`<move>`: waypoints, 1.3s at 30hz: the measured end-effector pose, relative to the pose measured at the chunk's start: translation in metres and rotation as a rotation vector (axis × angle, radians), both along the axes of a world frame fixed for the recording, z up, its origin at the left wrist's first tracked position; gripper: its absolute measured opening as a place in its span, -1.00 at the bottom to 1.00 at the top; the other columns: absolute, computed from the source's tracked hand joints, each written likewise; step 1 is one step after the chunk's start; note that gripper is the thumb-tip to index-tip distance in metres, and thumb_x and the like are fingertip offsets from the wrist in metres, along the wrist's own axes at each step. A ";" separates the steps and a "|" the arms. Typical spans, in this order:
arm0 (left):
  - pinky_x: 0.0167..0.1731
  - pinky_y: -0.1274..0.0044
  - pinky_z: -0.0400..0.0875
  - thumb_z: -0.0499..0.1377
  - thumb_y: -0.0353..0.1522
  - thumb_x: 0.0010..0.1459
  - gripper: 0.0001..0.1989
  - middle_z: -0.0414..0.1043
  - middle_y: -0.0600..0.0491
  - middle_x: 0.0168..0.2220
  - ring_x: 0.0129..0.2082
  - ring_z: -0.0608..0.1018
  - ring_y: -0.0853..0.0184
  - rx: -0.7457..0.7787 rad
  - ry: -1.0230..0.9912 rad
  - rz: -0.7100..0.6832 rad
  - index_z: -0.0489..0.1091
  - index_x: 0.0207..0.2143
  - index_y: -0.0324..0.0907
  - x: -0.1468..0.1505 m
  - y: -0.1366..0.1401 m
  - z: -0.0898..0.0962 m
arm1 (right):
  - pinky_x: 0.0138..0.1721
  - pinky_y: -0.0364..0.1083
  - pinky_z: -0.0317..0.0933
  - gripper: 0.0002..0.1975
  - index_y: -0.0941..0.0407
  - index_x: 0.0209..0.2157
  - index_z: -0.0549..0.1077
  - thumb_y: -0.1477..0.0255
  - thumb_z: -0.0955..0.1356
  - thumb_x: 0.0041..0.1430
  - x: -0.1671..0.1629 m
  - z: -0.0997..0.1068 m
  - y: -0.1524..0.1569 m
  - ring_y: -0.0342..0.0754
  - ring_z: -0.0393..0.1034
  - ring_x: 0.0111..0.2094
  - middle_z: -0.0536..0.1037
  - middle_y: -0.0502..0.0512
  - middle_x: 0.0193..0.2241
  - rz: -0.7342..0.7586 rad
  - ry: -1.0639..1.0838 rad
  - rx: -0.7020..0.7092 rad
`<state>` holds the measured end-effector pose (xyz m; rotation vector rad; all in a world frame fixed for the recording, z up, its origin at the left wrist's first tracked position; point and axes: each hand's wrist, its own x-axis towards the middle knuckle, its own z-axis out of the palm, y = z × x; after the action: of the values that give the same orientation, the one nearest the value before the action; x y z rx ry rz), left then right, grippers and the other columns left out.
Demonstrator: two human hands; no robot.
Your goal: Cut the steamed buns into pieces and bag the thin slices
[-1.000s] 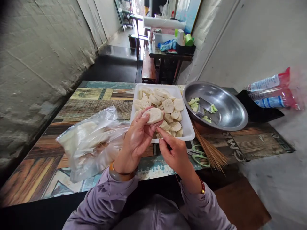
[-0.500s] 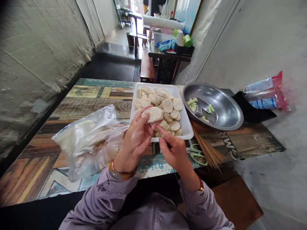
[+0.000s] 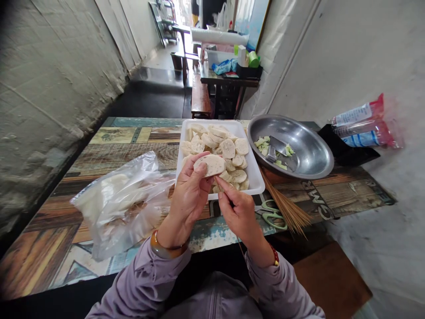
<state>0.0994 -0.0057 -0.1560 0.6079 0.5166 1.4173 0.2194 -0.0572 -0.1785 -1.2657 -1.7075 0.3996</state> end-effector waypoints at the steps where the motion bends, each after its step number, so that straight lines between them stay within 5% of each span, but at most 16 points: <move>1: -0.21 0.59 0.46 0.35 -0.29 0.10 -0.70 0.55 0.03 -0.20 -0.19 0.58 0.36 -0.002 0.002 -0.001 0.45 -0.11 -0.14 0.000 0.000 0.000 | -0.42 -0.13 0.40 -0.61 0.13 0.11 0.52 0.44 0.27 0.31 0.000 -0.001 0.000 -0.15 0.38 -0.59 0.53 -0.03 -0.56 -0.005 0.008 0.005; 8: -0.28 0.63 0.46 0.35 -0.32 0.08 -0.71 0.56 0.03 -0.20 -0.23 0.59 0.38 -0.027 -0.022 0.003 0.44 -0.13 -0.15 -0.002 0.001 0.000 | -0.44 -0.14 0.39 -0.61 0.12 0.11 0.51 0.44 0.26 0.31 -0.001 -0.003 -0.002 -0.14 0.38 -0.60 0.53 -0.04 -0.60 0.012 0.007 -0.019; 16: -0.18 0.55 0.51 0.33 -0.34 0.09 -0.72 0.56 -0.02 -0.13 -0.04 0.60 0.24 -0.071 -0.054 -0.027 0.43 -0.13 -0.15 -0.005 0.005 0.000 | -0.37 -0.14 0.41 -0.63 0.11 0.07 0.55 0.45 0.28 0.28 0.000 -0.005 -0.004 -0.13 0.41 -0.57 0.58 0.00 -0.55 -0.017 -0.076 0.082; 24: -0.11 0.52 0.52 0.33 -0.34 0.11 -0.72 0.56 -0.03 -0.13 -0.07 0.61 0.26 -0.076 -0.055 -0.022 0.42 -0.12 -0.17 -0.005 0.004 0.000 | -0.35 -0.17 0.41 -0.62 0.11 0.07 0.55 0.49 0.28 0.27 -0.001 -0.004 -0.005 -0.16 0.44 -0.55 0.66 0.06 -0.40 -0.007 -0.086 0.124; 39: -0.24 0.58 0.47 0.37 -0.28 0.07 -0.67 0.56 0.02 -0.20 -0.16 0.60 0.31 -0.026 -0.008 -0.006 0.44 -0.11 -0.14 -0.001 0.000 -0.001 | -0.39 -0.14 0.42 -0.62 0.10 0.09 0.53 0.45 0.27 0.30 -0.005 0.000 -0.004 -0.12 0.46 -0.53 0.62 0.02 -0.49 -0.054 -0.047 0.043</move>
<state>0.0981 -0.0058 -0.1573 0.5821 0.5254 1.4051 0.2142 -0.0612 -0.1786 -1.2966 -1.7088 0.3019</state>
